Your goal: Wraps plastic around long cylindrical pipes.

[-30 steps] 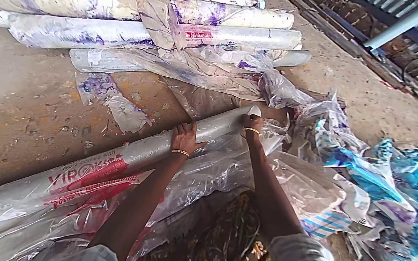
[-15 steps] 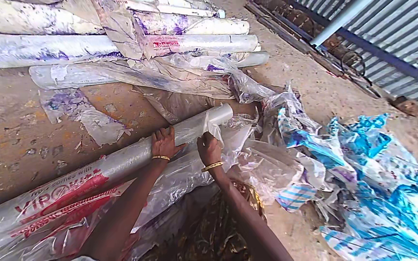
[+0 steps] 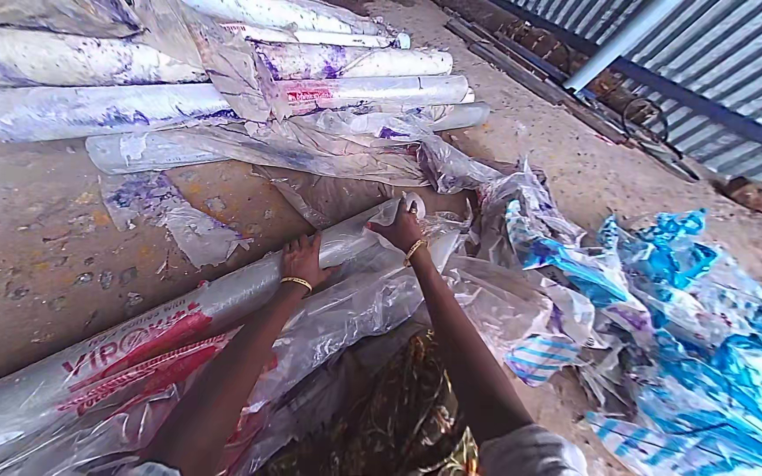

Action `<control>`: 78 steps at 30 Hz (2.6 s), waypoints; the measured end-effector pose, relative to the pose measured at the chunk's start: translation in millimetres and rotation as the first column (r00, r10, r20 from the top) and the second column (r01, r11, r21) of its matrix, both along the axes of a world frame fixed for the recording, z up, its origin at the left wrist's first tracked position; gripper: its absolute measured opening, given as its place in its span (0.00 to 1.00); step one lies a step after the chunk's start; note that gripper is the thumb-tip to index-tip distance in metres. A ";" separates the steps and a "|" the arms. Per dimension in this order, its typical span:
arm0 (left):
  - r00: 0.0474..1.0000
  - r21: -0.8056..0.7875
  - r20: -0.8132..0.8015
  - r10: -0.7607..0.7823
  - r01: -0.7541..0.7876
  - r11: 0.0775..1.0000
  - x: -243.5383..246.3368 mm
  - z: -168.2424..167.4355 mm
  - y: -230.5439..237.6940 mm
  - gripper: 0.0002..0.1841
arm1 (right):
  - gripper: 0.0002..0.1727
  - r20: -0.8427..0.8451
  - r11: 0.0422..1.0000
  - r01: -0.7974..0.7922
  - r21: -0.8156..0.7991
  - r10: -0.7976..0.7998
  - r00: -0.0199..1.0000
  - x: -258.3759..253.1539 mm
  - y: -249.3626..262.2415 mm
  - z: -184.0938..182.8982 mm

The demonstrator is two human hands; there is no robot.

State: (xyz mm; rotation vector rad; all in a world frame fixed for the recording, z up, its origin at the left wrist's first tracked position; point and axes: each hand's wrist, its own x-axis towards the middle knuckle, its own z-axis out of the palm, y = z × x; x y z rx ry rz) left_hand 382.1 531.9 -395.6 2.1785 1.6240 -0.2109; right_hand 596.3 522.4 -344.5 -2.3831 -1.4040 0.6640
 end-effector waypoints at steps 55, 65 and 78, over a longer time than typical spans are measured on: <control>0.970 -0.270 0.149 0.191 -0.146 0.952 -16.5 42.3 23.2 0.60 | 0.25 0.186 0.633 -0.055 0.772 -0.142 0.972 7.7 -254.4 90.2; 0.998 -0.151 -0.022 -0.066 0.062 0.987 10.4 57.0 -0.4 0.17 | 0.22 -0.033 0.840 -0.344 -0.420 0.365 0.930 -103.4 -57.6 11.7; 0.972 -0.290 0.169 0.164 -0.110 0.951 -112.9 32.5 -5.1 0.28 | 0.12 -0.849 0.774 0.632 0.030 -0.314 0.425 -105.9 -126.1 -12.7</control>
